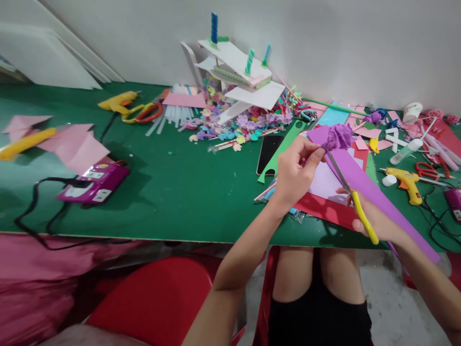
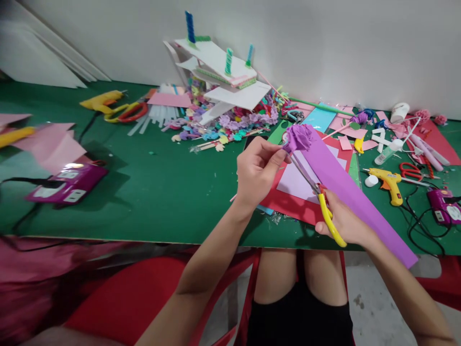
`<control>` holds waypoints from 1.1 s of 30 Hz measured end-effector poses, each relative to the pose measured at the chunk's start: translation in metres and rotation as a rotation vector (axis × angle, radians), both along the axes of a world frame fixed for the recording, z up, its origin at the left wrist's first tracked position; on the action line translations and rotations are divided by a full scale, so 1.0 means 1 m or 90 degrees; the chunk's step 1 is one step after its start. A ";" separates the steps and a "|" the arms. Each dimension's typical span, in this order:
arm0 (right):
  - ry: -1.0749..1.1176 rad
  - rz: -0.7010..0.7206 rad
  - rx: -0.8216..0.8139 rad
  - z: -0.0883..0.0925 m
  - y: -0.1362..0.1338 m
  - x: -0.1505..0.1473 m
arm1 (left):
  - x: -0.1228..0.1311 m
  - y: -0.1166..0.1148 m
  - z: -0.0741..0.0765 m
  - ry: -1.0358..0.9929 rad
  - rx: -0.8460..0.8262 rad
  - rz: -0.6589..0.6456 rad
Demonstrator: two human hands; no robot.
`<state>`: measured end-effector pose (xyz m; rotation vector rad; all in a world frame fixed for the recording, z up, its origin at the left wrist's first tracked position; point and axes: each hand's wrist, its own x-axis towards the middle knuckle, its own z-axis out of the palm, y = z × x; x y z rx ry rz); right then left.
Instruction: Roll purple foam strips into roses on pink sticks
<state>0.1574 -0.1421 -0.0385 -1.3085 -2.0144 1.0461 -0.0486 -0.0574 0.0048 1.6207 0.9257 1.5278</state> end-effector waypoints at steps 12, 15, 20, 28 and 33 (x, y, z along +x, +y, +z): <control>0.005 -0.031 -0.020 -0.002 -0.002 -0.002 | 0.010 -0.008 -0.004 0.084 -0.004 0.019; 0.012 -0.035 -0.008 0.000 -0.001 -0.001 | 0.012 -0.010 -0.006 0.108 0.007 0.018; 0.049 -0.027 -0.013 -0.002 -0.001 0.004 | 0.010 -0.009 -0.009 0.171 0.058 0.023; 0.080 -0.024 -0.053 -0.007 0.000 0.006 | 0.010 -0.010 -0.009 0.236 0.083 0.042; 0.046 -0.055 -0.051 -0.007 0.001 0.004 | 0.010 -0.011 -0.008 0.242 0.051 0.025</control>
